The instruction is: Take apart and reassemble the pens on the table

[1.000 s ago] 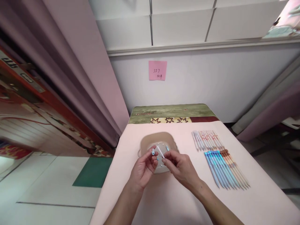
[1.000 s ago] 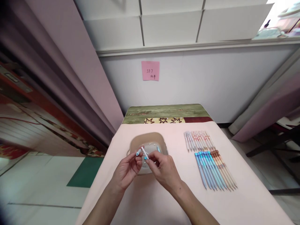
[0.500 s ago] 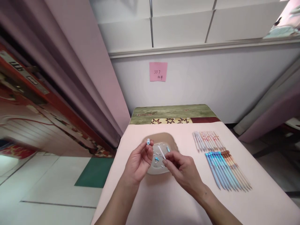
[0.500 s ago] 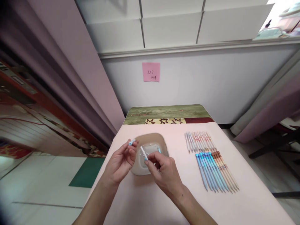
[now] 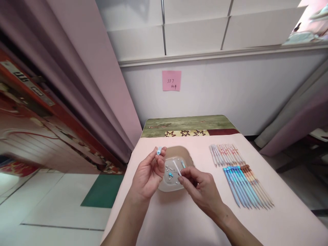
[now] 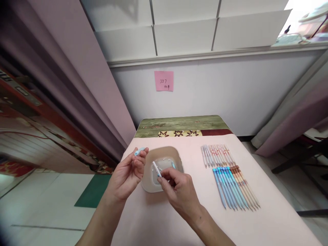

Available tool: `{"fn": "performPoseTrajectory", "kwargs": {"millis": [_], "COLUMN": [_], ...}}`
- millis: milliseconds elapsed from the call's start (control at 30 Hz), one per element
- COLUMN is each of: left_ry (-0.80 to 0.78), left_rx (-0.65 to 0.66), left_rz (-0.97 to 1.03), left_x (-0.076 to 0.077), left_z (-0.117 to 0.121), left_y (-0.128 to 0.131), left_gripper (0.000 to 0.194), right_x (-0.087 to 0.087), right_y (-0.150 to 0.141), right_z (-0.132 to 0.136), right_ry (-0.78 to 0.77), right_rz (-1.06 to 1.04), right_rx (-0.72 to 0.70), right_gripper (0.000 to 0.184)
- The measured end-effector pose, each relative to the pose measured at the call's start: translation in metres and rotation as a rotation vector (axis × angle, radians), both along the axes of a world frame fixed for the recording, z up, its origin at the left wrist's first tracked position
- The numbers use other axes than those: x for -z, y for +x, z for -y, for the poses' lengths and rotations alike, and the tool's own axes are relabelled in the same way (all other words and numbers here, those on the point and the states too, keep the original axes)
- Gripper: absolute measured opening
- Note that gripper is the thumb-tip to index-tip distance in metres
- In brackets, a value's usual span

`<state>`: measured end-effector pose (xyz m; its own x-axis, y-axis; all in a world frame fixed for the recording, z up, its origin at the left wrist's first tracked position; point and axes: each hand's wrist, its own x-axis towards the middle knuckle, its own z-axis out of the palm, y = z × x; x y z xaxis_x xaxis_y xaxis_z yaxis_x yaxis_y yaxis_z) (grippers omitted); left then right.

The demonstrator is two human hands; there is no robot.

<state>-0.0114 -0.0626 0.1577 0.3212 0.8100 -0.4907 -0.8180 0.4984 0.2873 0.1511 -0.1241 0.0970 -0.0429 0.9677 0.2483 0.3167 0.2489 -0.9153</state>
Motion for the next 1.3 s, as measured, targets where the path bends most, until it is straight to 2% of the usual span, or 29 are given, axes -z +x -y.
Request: {"fn": "performPoseTrajectory", "kwargs": {"millis": [267,433,533,667,800,967,1067,1167,1233,1300], "left_ry": [0.010,0.035,0.159,0.438,0.605,0.654,0.609,0.509,0.479,0.520], "left_rx": [0.028,0.023,0.001,-0.064,-0.087,-0.011,0.054,-0.066,-0.216,-0.310], "left_rz": [0.007,-0.074,-0.241,-0.567,-0.862,-1.092,-1.105,-1.057,-1.041,-1.086], "left_x": [0.005,0.005,0.012,0.031,0.048,0.060,0.061,0.069,0.085,0.110], "left_z": [0.002,0.004,0.005,0.004,0.009,0.043,0.073,0.097,0.107,0.112], "left_y": [-0.001,0.001,0.004,0.006,0.006,-0.004,-0.019,-0.038,-0.048,-0.053], "left_gripper": [0.025,0.020,0.016,0.024,0.020,0.014,0.018,0.027,0.033,0.032], "right_x": [0.001,0.000,0.003,0.012,0.021,0.027,0.029,0.030,0.031,0.033], "right_y": [0.001,0.001,0.000,0.002,0.005,0.014,0.021,0.027,0.029,0.028], "right_z": [0.001,0.002,0.001,-0.003,-0.005,0.002,0.008,0.016,0.021,0.027], "right_ry": [0.005,-0.010,-0.036,-0.121,-0.169,-0.192,-0.202,-0.209,-0.216,-0.223], "right_rz": [0.016,0.003,-0.034,-0.117,-0.195,-0.222,-0.242,-0.270,-0.296,-0.313], "right_rx": [0.018,0.011,-0.001,0.006,0.041,0.070,0.112,0.151,0.165,0.167], "right_gripper": [0.015,0.017,0.019,0.024,0.027,0.028,0.031,0.031,0.031,0.031]}}
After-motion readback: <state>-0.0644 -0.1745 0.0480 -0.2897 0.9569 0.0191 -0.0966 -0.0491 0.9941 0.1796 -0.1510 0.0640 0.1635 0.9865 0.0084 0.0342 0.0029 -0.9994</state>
